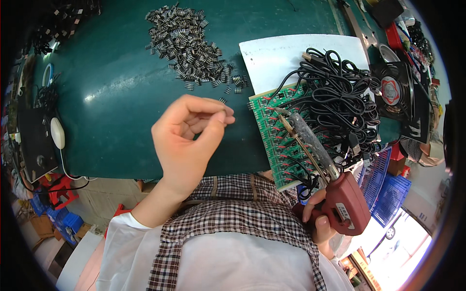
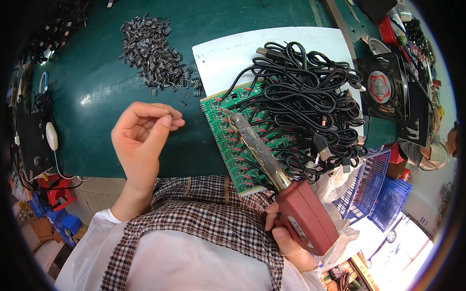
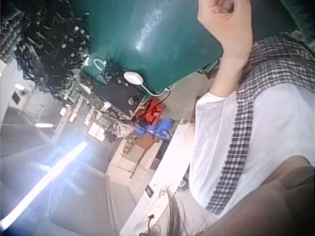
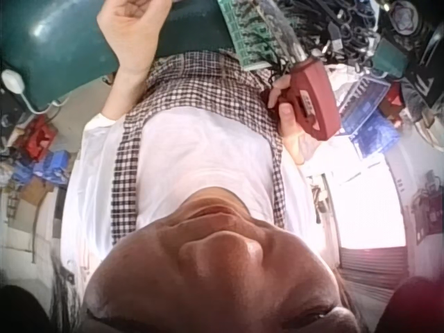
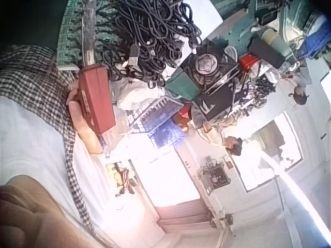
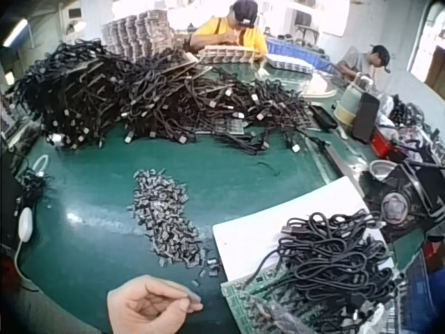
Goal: The person solders electronic components onto circuit boards connected to cables using a soldering gun and places completed boards into a crate.
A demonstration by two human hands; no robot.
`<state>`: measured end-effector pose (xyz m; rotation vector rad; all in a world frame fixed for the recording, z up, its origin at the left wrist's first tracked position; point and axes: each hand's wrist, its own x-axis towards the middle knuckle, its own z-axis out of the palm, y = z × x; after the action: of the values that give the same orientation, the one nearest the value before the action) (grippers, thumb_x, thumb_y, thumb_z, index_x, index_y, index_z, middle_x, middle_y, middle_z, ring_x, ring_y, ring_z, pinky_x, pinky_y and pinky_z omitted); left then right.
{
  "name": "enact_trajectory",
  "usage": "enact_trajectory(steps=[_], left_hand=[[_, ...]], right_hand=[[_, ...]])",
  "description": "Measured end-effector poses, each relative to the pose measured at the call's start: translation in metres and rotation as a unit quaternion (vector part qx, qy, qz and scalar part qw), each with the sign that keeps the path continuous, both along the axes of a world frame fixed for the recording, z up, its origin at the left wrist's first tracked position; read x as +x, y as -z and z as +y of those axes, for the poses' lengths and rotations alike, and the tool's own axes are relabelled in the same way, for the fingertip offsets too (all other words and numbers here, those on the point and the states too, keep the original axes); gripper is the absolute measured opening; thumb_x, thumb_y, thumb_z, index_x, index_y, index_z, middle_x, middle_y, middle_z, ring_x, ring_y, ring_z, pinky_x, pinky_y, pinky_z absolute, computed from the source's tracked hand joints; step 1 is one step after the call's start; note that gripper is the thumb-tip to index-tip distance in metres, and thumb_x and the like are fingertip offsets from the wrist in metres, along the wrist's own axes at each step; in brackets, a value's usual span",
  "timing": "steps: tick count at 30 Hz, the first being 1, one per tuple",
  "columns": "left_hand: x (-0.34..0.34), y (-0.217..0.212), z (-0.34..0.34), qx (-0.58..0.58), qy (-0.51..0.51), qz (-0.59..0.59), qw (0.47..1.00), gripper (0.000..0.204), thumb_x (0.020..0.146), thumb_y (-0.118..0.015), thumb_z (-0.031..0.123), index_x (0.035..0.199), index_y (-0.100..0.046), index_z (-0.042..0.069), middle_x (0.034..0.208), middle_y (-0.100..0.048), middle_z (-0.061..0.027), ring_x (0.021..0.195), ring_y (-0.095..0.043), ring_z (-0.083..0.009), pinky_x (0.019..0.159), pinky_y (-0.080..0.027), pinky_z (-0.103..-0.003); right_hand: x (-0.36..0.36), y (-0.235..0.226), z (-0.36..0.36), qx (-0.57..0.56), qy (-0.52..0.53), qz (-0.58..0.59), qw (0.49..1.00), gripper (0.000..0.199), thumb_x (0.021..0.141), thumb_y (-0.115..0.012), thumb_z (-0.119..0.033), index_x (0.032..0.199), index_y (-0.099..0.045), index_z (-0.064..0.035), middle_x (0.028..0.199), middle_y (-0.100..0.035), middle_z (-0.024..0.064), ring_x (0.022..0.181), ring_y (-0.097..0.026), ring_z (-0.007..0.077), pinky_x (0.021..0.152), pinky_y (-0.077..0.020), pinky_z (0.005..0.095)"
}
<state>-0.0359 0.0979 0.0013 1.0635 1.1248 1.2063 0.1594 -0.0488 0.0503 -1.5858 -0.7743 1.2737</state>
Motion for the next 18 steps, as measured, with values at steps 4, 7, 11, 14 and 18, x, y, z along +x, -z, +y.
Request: enact_trajectory(steps=[4,7,11,14,18], left_hand=[[0.009,0.000,-0.008,-0.056,0.066,0.047,0.995,0.010,0.083,-0.054,-0.002,0.092,-0.056,-0.006,0.081,-0.062,-0.0121,0.073,-0.062,-0.0156,0.066,-0.050,-0.024],[0.015,0.003,-0.008,-0.064,0.077,0.015,0.995,0.011,0.083,-0.054,-0.001,0.093,-0.055,-0.006,0.081,-0.062,-0.0121,0.073,-0.062,-0.0155,0.066,-0.050,-0.024],[0.015,0.004,-0.003,-0.078,0.103,0.010,0.992,0.011,0.084,-0.053,-0.001,0.094,-0.054,-0.006,0.082,-0.062,-0.0119,0.074,-0.062,-0.0151,0.068,-0.050,-0.024],[0.014,0.001,-0.002,-0.102,0.106,-0.005,0.989,0.012,0.084,-0.052,-0.001,0.094,-0.055,-0.006,0.083,-0.062,-0.0121,0.075,-0.062,-0.0150,0.069,-0.050,-0.023],[0.014,-0.001,0.000,-0.116,0.104,-0.019,0.988,0.010,0.084,-0.052,-0.001,0.093,-0.054,-0.005,0.084,-0.062,-0.0122,0.077,-0.062,-0.0147,0.069,-0.050,-0.023]], right_hand=[[0.000,0.009,0.003,0.055,-0.008,-0.019,0.998,0.060,0.076,-0.063,-0.038,0.109,-0.040,0.0075,0.085,-0.053,0.0111,0.051,-0.047,0.0118,0.044,-0.0336,0.0215],[0.001,0.012,0.002,0.100,-0.012,-0.048,0.994,0.066,0.079,-0.061,-0.037,0.113,-0.031,0.0112,0.083,-0.053,0.0161,0.043,-0.046,0.0131,0.037,-0.0358,0.0209],[0.000,0.012,0.001,0.088,-0.012,-0.051,0.995,0.066,0.078,-0.061,-0.037,0.113,-0.032,0.0111,0.082,-0.053,0.0154,0.043,-0.047,0.0130,0.038,-0.0360,0.0209],[0.000,0.010,0.002,0.059,-0.013,-0.040,0.997,0.067,0.078,-0.062,-0.038,0.113,-0.032,0.0111,0.082,-0.053,0.0148,0.043,-0.047,0.0129,0.038,-0.0356,0.0208],[0.004,0.002,0.003,0.026,-0.035,0.045,0.998,0.048,0.075,-0.065,-0.026,0.109,-0.046,0.0029,0.096,-0.053,0.0090,0.063,-0.049,0.0135,0.056,-0.0377,0.0234]])
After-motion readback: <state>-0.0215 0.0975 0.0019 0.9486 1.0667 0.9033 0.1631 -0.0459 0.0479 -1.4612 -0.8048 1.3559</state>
